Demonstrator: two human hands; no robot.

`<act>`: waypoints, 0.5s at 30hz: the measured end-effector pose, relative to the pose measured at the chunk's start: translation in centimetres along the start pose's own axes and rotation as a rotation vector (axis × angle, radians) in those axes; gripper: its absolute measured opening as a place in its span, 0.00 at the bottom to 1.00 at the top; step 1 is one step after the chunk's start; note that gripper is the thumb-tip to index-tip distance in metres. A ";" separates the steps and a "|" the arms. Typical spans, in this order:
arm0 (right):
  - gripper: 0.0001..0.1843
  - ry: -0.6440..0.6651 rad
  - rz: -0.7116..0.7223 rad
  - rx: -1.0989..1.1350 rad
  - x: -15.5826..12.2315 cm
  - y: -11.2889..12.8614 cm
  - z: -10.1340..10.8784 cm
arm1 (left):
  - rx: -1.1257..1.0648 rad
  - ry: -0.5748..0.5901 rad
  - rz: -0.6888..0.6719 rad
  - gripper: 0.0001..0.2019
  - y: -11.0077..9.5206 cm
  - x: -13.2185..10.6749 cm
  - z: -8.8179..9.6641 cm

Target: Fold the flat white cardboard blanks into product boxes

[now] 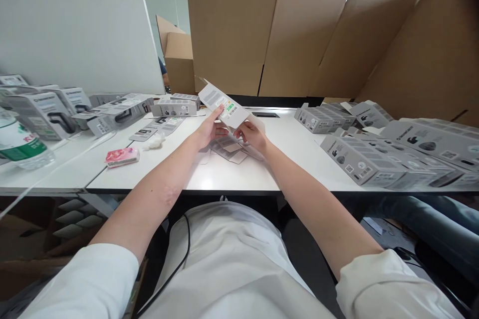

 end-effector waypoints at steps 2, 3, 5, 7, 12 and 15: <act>0.30 -0.021 -0.001 0.010 0.0 0.0 0.0 | -0.013 -0.020 -0.019 0.44 -0.1 0.0 0.2; 0.29 -0.027 -0.003 0.020 -0.1 0.1 0.1 | -0.021 -0.030 -0.032 0.42 -0.2 0.0 0.3; 0.28 -0.019 -0.009 0.037 -0.3 0.3 0.0 | -0.040 -0.036 -0.053 0.41 -0.3 0.1 0.5; 0.28 0.019 -0.016 0.041 -0.7 0.4 -0.2 | -0.066 -0.020 -0.064 0.40 -0.3 0.0 0.4; 0.23 0.106 -0.012 0.016 -1.2 0.2 -0.9 | -0.113 0.069 -0.075 0.36 -0.4 -0.4 -0.3; 0.18 0.063 -0.032 -0.027 -1.2 0.0 -0.7 | -0.118 0.080 -0.067 0.35 -0.5 -0.7 -0.5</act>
Point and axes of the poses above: each hand's wrist, its own x-axis towards the middle knuckle, its own z-axis out of the back of the hand, y = z × x, the point moved 6 cm from there along x, towards the middle knuckle, and after that the axes turned 4 degrees about -y, right-handed, at the moved point
